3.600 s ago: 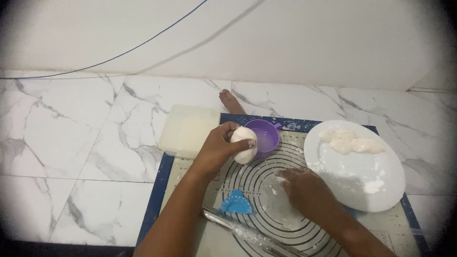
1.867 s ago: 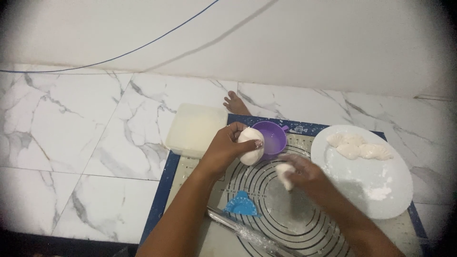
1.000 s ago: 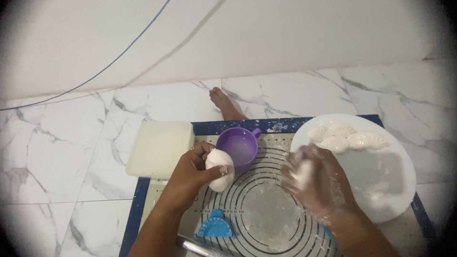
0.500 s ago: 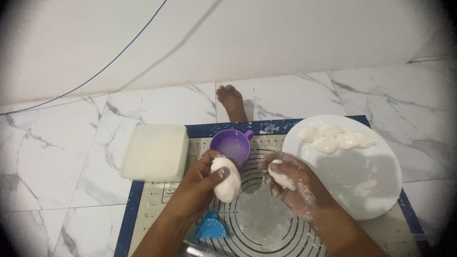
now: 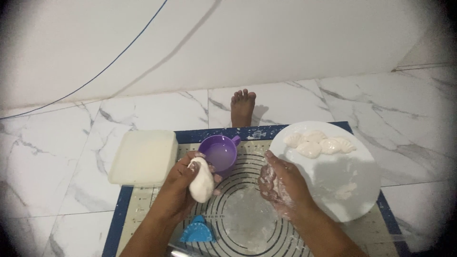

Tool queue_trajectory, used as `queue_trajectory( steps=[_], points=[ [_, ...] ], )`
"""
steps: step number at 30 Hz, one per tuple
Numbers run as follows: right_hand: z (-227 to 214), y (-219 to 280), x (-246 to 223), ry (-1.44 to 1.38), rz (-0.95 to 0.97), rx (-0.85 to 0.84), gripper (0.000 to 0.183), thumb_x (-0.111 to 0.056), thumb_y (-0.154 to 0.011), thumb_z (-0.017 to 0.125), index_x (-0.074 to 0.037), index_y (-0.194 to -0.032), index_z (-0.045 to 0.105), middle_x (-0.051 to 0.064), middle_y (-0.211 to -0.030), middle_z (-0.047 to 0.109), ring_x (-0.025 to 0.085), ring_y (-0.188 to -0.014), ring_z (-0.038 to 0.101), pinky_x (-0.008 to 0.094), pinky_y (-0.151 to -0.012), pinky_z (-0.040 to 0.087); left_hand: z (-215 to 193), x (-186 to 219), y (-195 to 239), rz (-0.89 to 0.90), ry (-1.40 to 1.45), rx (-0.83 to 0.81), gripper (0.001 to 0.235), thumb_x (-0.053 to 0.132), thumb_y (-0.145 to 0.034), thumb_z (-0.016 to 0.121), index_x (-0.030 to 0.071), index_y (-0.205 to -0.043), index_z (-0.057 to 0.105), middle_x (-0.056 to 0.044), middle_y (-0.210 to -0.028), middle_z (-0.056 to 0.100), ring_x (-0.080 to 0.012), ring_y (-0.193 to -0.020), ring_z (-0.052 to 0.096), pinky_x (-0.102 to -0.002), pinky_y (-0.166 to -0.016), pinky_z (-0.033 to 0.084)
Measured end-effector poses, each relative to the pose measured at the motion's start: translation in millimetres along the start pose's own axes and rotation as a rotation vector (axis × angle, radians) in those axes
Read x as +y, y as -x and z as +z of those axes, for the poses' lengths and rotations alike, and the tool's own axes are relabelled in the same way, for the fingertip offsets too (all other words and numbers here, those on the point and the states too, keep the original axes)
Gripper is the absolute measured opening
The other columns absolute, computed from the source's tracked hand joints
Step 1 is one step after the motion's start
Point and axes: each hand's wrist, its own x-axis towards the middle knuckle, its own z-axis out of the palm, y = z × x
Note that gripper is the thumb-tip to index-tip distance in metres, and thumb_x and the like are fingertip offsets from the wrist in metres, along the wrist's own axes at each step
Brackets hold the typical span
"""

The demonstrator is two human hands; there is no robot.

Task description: Kneading dough and using a plastic mold to shape a dumpling on a floor mat.

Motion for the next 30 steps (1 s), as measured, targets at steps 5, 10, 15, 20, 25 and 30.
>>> queue_trajectory(
  steps=[5, 10, 15, 20, 25, 30],
  points=[
    [5.9, 5.7, 0.7, -0.123, -0.002, -0.087, 0.032, -0.021, -0.1, 0.066, -0.003, -0.076, 0.055, 0.005, -0.049, 0.045, 0.012, -0.032, 0.033, 0.028, -0.03, 0.022, -12.3, -1.8, -7.7, 0.063, -0.042, 0.01, 0.037, 0.015, -0.096, 0.062, 0.004, -0.128, 0.048, -0.022, -0.103, 0.062, -0.0315, -0.084, 0.069, -0.041, -0.058, 0.063],
    [11.7, 1.6, -3.6, -0.07, 0.07, 0.014, 0.039, -0.035, -0.1, 0.066, -0.009, -0.074, 0.053, 0.004, -0.057, 0.044, 0.014, -0.043, 0.039, 0.026, -0.04, 0.028, 5.2, 11.2, -1.3, 0.105, -0.105, 0.068, 0.039, 0.015, -0.097, 0.059, 0.003, -0.133, 0.051, -0.021, -0.11, 0.063, -0.0272, -0.084, 0.066, -0.035, -0.055, 0.059],
    [30.6, 16.3, -24.3, -0.171, 0.057, -0.258, 0.046, -0.005, -0.088, 0.051, 0.013, -0.131, 0.052, 0.041, -0.131, 0.061, 0.043, -0.101, 0.066, 0.046, -0.089, 0.056, -0.5, 9.5, -4.2, 0.123, -0.13, 0.086, 0.035, 0.014, -0.098, 0.058, 0.001, -0.13, 0.052, -0.02, -0.107, 0.066, -0.0222, -0.078, 0.064, -0.03, -0.052, 0.058],
    [9.5, 4.2, -10.0, -0.103, 0.01, -0.234, 0.033, -0.013, -0.091, 0.064, 0.005, -0.118, 0.056, 0.023, -0.106, 0.064, 0.017, -0.068, 0.058, 0.024, -0.047, 0.046, -14.0, 2.3, -6.6, 0.106, -0.113, 0.103, 0.024, 0.011, -0.097, 0.061, 0.003, -0.119, 0.055, -0.018, -0.095, 0.065, -0.0203, -0.064, 0.063, -0.028, -0.043, 0.052],
    [-1.8, -3.7, -7.0, -0.285, 0.038, -0.275, 0.044, -0.035, -0.101, 0.064, -0.008, -0.066, 0.065, 0.004, -0.051, 0.058, 0.01, -0.033, 0.044, 0.02, -0.026, 0.028, -9.6, 2.6, -3.9, 0.091, -0.143, 0.119, 0.015, 0.012, -0.1, 0.06, 0.004, -0.111, 0.056, -0.016, -0.083, 0.064, -0.0181, -0.057, 0.06, -0.028, -0.038, 0.049],
    [8.5, 12.7, -10.3, -0.196, -0.022, -0.1, 0.027, -0.022, -0.101, 0.063, -0.006, -0.082, 0.054, 0.004, -0.05, 0.046, 0.011, -0.034, 0.034, 0.026, -0.03, 0.02, -12.8, -0.8, -6.1, 0.088, -0.104, 0.072, 0.011, 0.01, -0.098, 0.062, 0.005, -0.106, 0.057, -0.015, -0.082, 0.065, -0.0171, -0.054, 0.061, -0.025, -0.036, 0.048]
  ],
)
